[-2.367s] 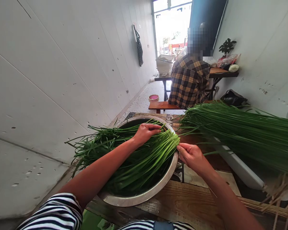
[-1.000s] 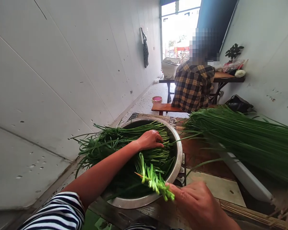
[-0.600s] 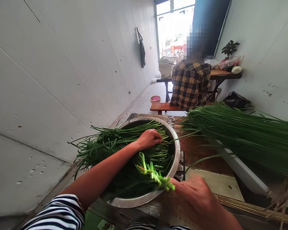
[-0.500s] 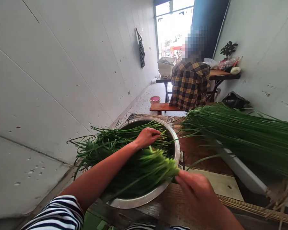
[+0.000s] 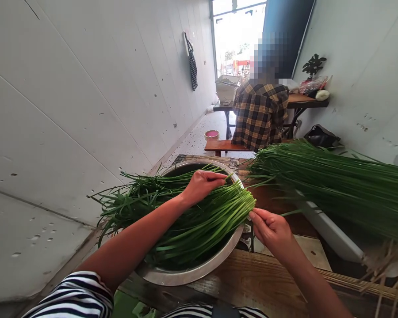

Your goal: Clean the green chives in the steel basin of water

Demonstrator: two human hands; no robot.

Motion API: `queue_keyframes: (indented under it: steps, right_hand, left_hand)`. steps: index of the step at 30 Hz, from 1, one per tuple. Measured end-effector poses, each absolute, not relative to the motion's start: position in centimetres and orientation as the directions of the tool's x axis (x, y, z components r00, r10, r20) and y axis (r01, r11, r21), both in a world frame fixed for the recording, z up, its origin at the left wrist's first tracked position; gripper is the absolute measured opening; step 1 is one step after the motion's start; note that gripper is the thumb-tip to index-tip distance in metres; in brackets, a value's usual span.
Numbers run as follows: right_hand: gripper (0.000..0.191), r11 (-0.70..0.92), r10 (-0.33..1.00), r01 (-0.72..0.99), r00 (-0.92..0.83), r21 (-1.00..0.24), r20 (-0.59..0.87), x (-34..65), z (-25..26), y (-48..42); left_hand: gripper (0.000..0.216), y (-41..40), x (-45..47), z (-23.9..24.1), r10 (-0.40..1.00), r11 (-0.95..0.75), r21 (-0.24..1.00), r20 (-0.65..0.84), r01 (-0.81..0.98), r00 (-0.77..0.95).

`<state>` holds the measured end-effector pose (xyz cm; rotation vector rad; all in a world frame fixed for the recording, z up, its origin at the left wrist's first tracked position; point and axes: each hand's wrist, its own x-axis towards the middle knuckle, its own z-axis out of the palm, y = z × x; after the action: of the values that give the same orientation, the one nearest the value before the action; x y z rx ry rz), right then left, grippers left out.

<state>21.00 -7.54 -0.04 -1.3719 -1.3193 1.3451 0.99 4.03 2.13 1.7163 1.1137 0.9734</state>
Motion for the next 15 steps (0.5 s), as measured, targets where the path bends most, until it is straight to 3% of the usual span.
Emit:
queue_keyframes:
  steps: [15]
  right_hand:
    - [0.043,-0.126,0.979,0.162,-0.140,-0.979,-0.149,21.50,-0.89,-7.46]
  left_hand:
    - [0.022,3.87,1.36,1.94,0.928,-0.316,0.899,0.226,0.304,0.297]
